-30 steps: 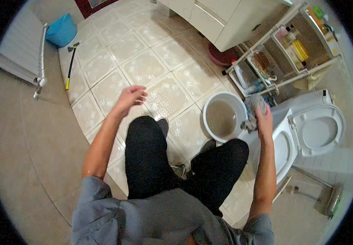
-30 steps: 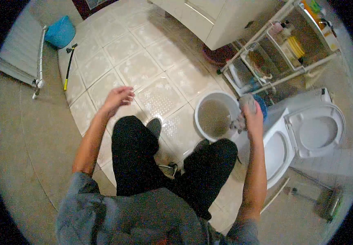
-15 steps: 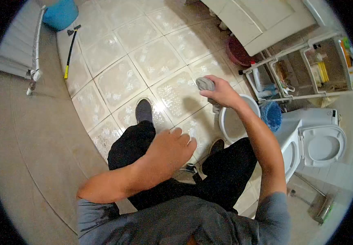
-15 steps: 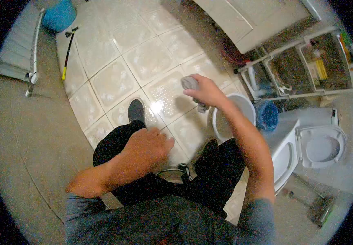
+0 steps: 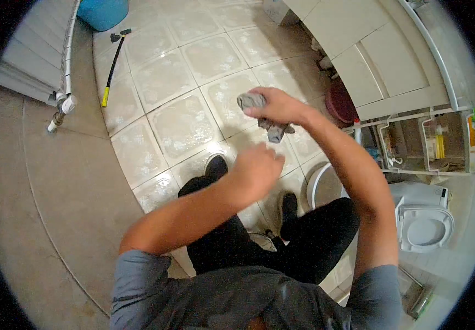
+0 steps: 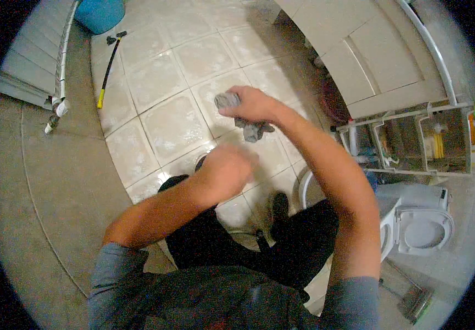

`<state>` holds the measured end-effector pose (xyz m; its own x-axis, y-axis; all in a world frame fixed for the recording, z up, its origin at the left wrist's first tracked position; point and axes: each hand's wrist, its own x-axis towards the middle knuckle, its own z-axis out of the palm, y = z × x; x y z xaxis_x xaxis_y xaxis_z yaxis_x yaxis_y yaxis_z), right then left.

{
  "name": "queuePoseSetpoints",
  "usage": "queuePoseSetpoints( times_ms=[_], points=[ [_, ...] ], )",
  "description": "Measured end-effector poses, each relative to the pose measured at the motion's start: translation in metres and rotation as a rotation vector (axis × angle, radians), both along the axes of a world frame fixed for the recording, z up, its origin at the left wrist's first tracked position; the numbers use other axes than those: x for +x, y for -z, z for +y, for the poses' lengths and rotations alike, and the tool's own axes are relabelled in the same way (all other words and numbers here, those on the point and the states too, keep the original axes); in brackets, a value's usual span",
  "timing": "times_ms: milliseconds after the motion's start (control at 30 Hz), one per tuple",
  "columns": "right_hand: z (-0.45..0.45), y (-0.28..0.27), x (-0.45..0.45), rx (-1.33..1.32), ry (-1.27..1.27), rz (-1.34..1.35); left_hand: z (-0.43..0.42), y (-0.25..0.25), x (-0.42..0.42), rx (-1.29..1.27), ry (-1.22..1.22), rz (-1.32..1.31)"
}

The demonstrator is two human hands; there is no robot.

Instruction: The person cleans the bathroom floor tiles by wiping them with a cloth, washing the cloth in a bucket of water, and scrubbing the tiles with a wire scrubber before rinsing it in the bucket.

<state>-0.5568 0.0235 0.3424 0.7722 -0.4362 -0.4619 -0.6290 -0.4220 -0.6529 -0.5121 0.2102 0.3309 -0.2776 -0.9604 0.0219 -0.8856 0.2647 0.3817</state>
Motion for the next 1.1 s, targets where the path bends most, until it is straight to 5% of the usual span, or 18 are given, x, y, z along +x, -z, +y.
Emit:
queuePoseSetpoints(
  times_ms=[133,200,433,600,700,833,900,1033,1100],
  points=[
    [-0.010,-0.011,-0.004,0.035,-0.142,-0.203,-0.052,0.014,0.028,-0.182,-0.060,-0.026],
    [-0.015,-0.013,-0.009,-0.349,-0.310,-0.432,-0.075,0.011,0.039,0.065,-0.242,0.130],
    [-0.086,-0.026,-0.039,-0.062,-0.045,-0.465,-0.125,-0.013,0.069,-0.244,-0.054,-0.056],
    [-0.160,0.083,-0.114,-0.091,0.229,-0.361,-0.123,-0.058,0.147,-0.021,-0.351,0.224],
    [-0.192,0.186,-0.170,-0.167,0.575,-0.128,-0.094,-0.038,0.225,-0.021,-0.607,0.232],
    [-0.201,0.178,-0.180,0.043,0.725,0.041,-0.024,0.042,0.337,0.113,-0.830,0.299],
    [-0.246,0.257,-0.188,-0.255,0.542,0.137,0.005,0.087,0.372,0.174,-0.942,0.419],
    [-0.230,0.184,-0.122,-0.395,0.252,0.268,0.039,0.147,0.413,0.252,-1.150,0.453],
    [-0.244,0.213,-0.121,-0.401,0.164,0.265,0.044,0.168,0.423,0.314,-1.170,0.605]
  ],
)
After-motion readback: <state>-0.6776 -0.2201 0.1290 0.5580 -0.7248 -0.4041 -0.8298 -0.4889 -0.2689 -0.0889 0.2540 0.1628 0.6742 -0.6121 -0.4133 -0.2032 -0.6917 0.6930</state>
